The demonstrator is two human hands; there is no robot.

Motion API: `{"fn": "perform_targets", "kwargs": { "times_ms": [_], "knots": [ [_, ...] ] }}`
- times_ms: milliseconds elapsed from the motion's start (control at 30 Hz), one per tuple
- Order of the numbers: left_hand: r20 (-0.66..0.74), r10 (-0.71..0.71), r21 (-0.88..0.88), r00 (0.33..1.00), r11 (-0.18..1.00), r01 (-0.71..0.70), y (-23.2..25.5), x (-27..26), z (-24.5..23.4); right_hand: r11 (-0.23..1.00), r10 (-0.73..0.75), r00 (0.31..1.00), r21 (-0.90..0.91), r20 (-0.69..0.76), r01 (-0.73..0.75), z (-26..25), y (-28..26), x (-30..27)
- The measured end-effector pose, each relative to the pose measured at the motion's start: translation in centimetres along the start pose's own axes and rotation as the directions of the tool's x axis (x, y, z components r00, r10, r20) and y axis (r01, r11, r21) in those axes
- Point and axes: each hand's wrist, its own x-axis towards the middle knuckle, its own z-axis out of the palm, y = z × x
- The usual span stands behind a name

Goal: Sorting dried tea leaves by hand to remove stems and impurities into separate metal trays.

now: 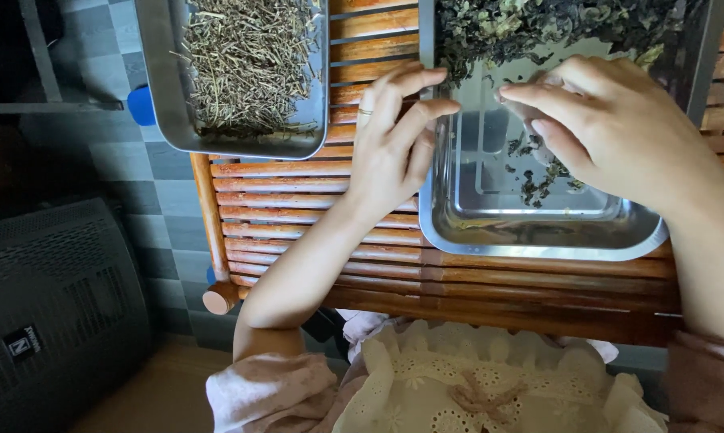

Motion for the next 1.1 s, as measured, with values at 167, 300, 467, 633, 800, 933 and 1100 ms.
{"fn": "perform_targets", "kwargs": {
  "times_ms": [167,300,467,633,800,933,1100],
  "knots": [
    [0.006,0.021,0.021,1.0,1.0,-0.021,0.8,0.5,-0.5,0.991,-0.062,0.994,-0.12,-0.09,0.051,0.6,-0.2,0.3],
    [0.015,0.038,0.07,0.999,0.997,-0.039,1.9,1.1,-1.0,0.992,-0.093,0.985,-0.095,-0.142,0.08,1.1,-0.5,0.1],
    [0.022,0.068,0.168,0.997,0.983,-0.071,2.5,1.6,-0.4,0.989,-0.062,0.989,-0.14,-0.134,0.043,1.3,-0.9,0.5],
    [0.137,0.056,0.238,0.989,0.967,-0.088,3.9,2.9,0.9,0.999,0.017,0.997,-0.04,-0.076,-0.02,1.0,-1.3,0.6],
    [0.106,0.098,0.155,0.99,0.981,-0.114,4.5,3.0,0.4,0.805,0.117,0.975,0.593,-0.189,0.018,-1.0,-1.9,0.6],
    [0.047,0.154,0.165,0.987,0.973,-0.16,4.6,2.2,0.7,0.613,0.223,0.972,0.786,-0.076,-0.079,-2.1,-2.7,0.6],
    [-0.037,0.274,0.242,0.961,0.935,-0.258,5.8,2.7,-0.5,0.464,0.239,0.971,0.881,-0.027,-0.09,-2.7,-3.5,0.4]
  ]
}}
